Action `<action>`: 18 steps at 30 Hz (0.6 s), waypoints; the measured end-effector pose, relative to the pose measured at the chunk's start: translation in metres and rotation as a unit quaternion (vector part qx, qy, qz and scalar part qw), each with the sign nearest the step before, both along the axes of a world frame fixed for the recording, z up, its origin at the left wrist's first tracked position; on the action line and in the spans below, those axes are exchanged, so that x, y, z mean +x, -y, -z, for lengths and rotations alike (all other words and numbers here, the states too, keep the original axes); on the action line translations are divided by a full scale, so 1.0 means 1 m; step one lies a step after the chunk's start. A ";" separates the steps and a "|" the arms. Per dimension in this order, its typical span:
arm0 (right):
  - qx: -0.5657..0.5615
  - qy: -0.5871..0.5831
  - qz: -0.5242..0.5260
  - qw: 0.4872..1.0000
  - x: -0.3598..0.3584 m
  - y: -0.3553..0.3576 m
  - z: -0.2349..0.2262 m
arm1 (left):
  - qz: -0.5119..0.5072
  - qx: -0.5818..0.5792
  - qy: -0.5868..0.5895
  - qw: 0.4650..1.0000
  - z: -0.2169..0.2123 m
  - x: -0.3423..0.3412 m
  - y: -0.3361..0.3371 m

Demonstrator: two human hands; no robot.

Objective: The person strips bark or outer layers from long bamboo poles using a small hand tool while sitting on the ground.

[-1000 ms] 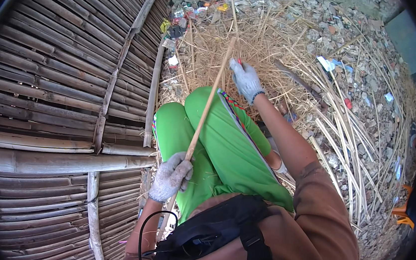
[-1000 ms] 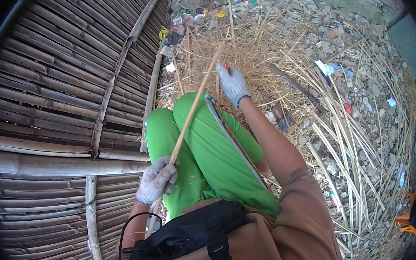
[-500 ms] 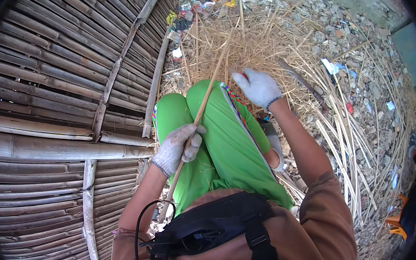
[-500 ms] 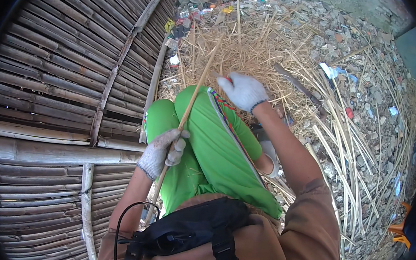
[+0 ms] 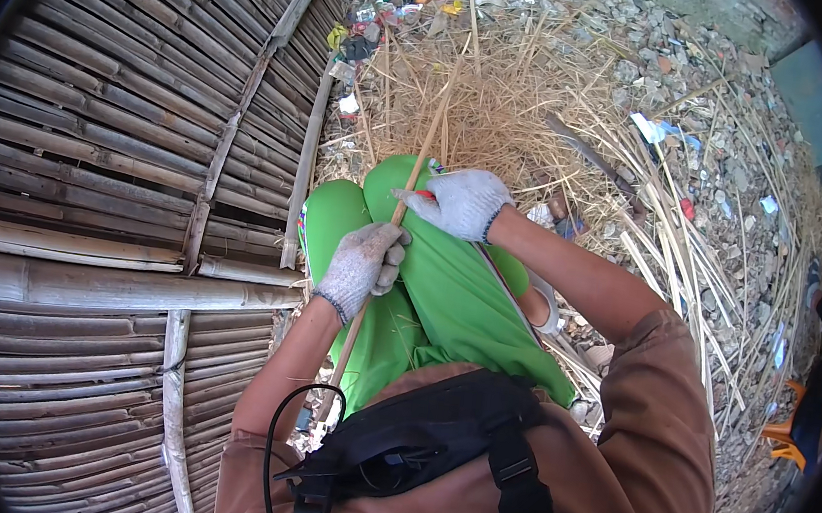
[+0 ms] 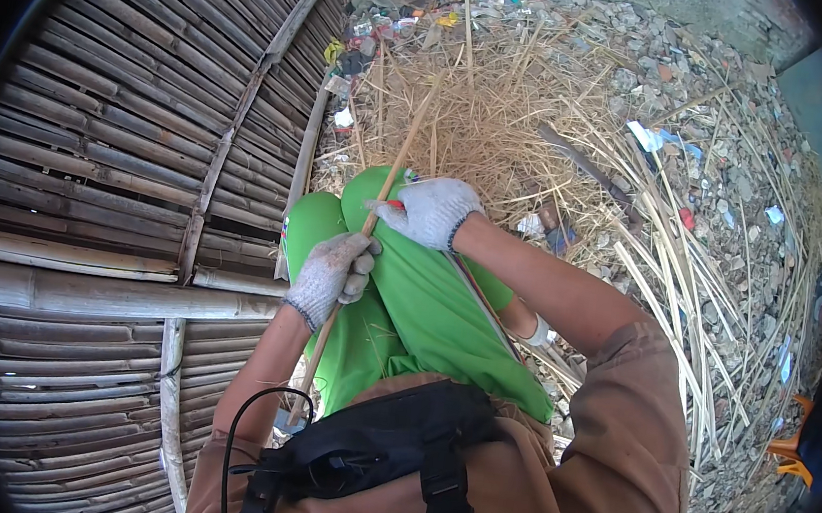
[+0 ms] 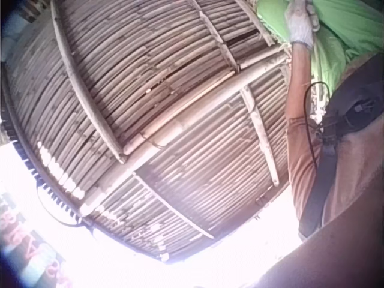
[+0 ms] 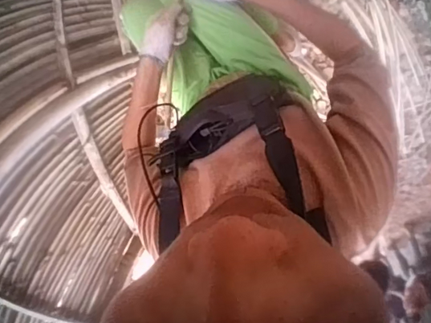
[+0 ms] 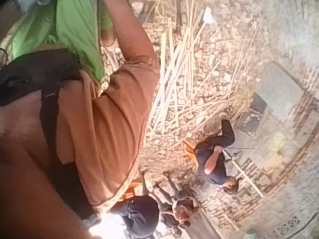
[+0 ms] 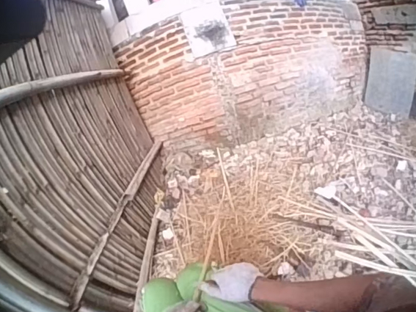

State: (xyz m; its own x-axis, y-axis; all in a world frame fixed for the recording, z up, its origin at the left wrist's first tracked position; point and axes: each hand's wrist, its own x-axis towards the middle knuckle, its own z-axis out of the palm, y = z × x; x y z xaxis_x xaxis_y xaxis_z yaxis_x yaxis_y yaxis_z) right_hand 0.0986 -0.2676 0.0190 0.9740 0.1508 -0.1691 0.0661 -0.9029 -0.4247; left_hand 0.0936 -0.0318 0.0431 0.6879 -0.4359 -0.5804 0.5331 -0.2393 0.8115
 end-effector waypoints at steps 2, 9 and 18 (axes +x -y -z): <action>-0.001 0.007 0.018 1.000 0.007 0.005 0.014 | 0.006 0.046 0.034 0.998 -0.007 -0.007 0.000; 0.014 0.016 0.031 0.999 0.009 0.015 0.025 | 0.022 0.114 0.079 0.990 -0.023 -0.030 -0.038; 0.002 0.037 0.012 0.999 0.008 0.004 0.021 | 0.058 0.131 0.099 0.985 -0.026 -0.010 -0.022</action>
